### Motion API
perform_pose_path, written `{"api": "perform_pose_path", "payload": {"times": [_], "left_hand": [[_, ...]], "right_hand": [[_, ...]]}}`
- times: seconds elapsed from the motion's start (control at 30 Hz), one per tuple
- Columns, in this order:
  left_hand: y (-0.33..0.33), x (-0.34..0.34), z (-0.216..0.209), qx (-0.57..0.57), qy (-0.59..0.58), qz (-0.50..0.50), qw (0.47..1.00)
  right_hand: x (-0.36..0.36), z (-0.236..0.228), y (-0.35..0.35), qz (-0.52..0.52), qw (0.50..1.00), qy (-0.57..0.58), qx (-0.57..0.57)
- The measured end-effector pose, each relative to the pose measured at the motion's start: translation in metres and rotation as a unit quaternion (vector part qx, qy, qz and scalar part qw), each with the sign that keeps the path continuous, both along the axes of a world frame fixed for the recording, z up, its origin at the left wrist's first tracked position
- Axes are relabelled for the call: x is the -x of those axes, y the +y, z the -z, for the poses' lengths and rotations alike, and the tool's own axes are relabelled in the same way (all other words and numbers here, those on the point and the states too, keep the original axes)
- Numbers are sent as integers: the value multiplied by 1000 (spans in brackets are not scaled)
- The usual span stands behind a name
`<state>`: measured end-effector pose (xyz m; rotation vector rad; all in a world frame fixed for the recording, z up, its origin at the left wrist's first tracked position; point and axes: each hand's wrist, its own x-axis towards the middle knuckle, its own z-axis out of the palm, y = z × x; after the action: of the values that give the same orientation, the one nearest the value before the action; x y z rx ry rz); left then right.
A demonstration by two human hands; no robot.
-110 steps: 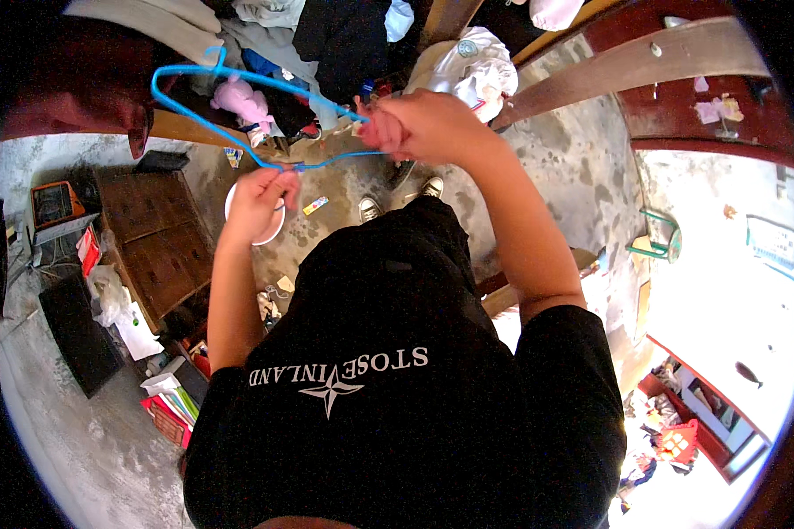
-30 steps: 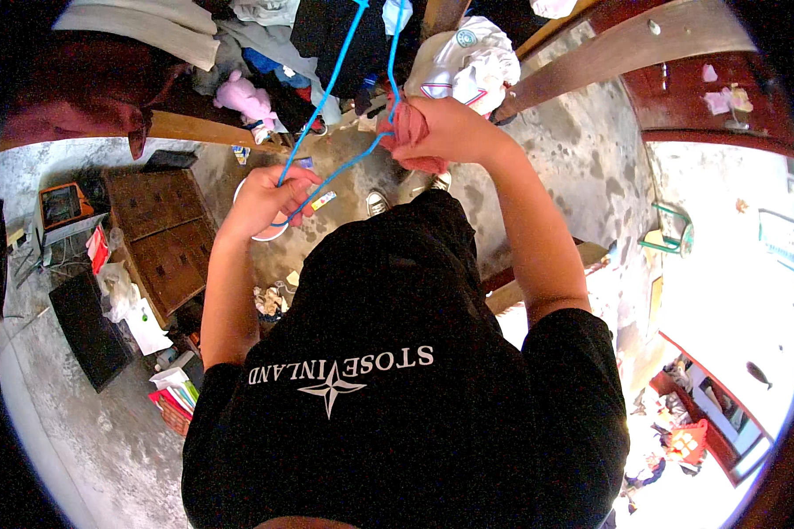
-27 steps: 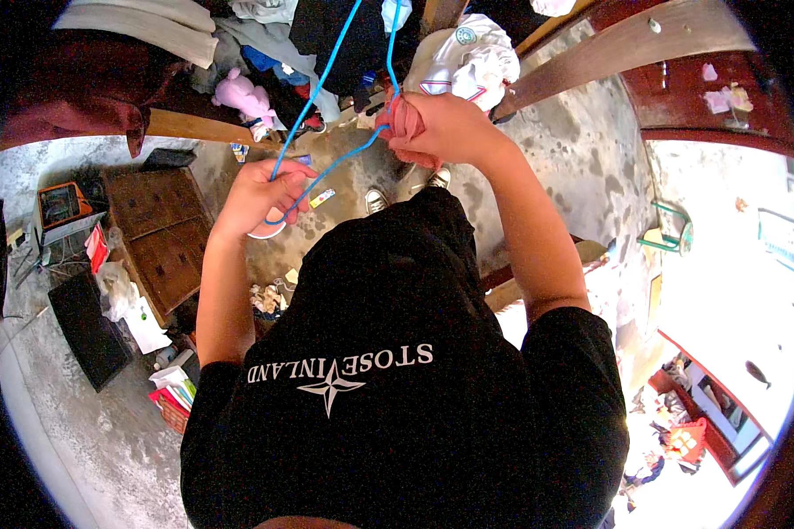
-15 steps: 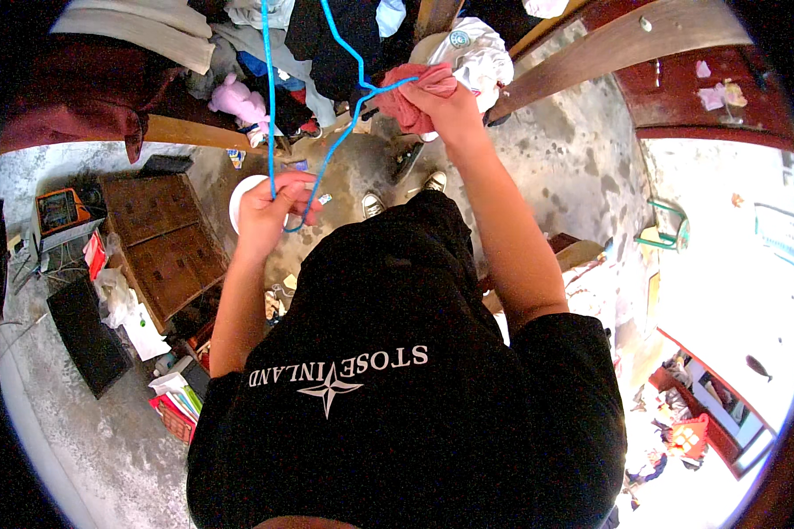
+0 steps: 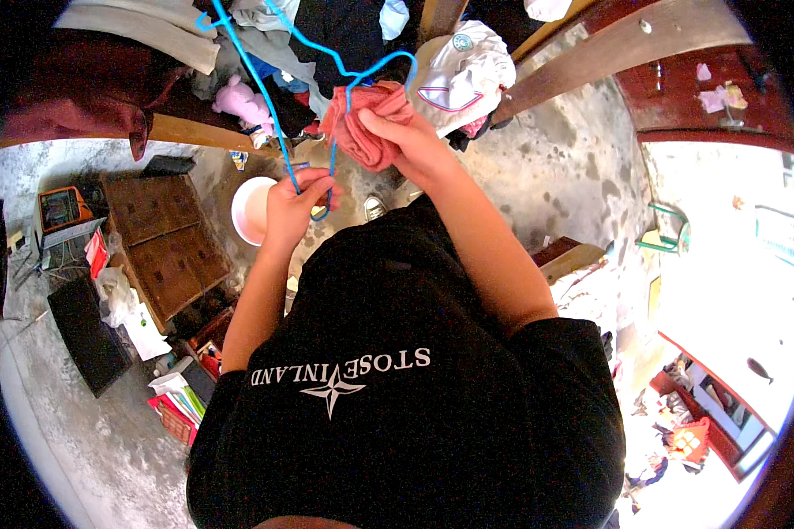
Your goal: The person takes a pink cloth and wraps it around the bottom bar of a blue plastic hanger before tying it in place.
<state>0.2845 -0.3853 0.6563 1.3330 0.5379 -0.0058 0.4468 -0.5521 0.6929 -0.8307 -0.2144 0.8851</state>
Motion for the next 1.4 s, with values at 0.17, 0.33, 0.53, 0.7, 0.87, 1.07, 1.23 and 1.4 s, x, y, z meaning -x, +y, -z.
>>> {"api": "perform_pose_path", "payload": {"times": [0.17, 0.33, 0.53, 0.7, 0.87, 1.07, 1.23, 1.4], "left_hand": [[5, 1, 0, 15, 13, -6, 1000], [6, -4, 1, 3, 18, 62, 998], [7, -5, 13, -16, -32, 138, 990], [78, 16, 34, 29, -196, -179, 964], [97, 0, -62, -576, -264, 1, 773], [75, 16, -72, -422, 23, 212, 881], [79, 24, -75, -510, -5, 230, 829], [74, 26, -78, -459, -4, 218, 861]], "right_hand": [[-5, 2, 10, -8, 999, 23, -25], [-25, 27, 4, -145, 957, 90, -236], [-19, -10, 17, -9, 997, -77, 9], [-37, -10, -8, -16, 931, -318, 180], [-38, -37, -10, -142, 807, -477, 318], [-33, -54, -5, -173, 767, -522, 332], [-37, -34, -18, -216, 716, -585, 314], [-28, -40, -31, -211, 720, -576, 324]]}}
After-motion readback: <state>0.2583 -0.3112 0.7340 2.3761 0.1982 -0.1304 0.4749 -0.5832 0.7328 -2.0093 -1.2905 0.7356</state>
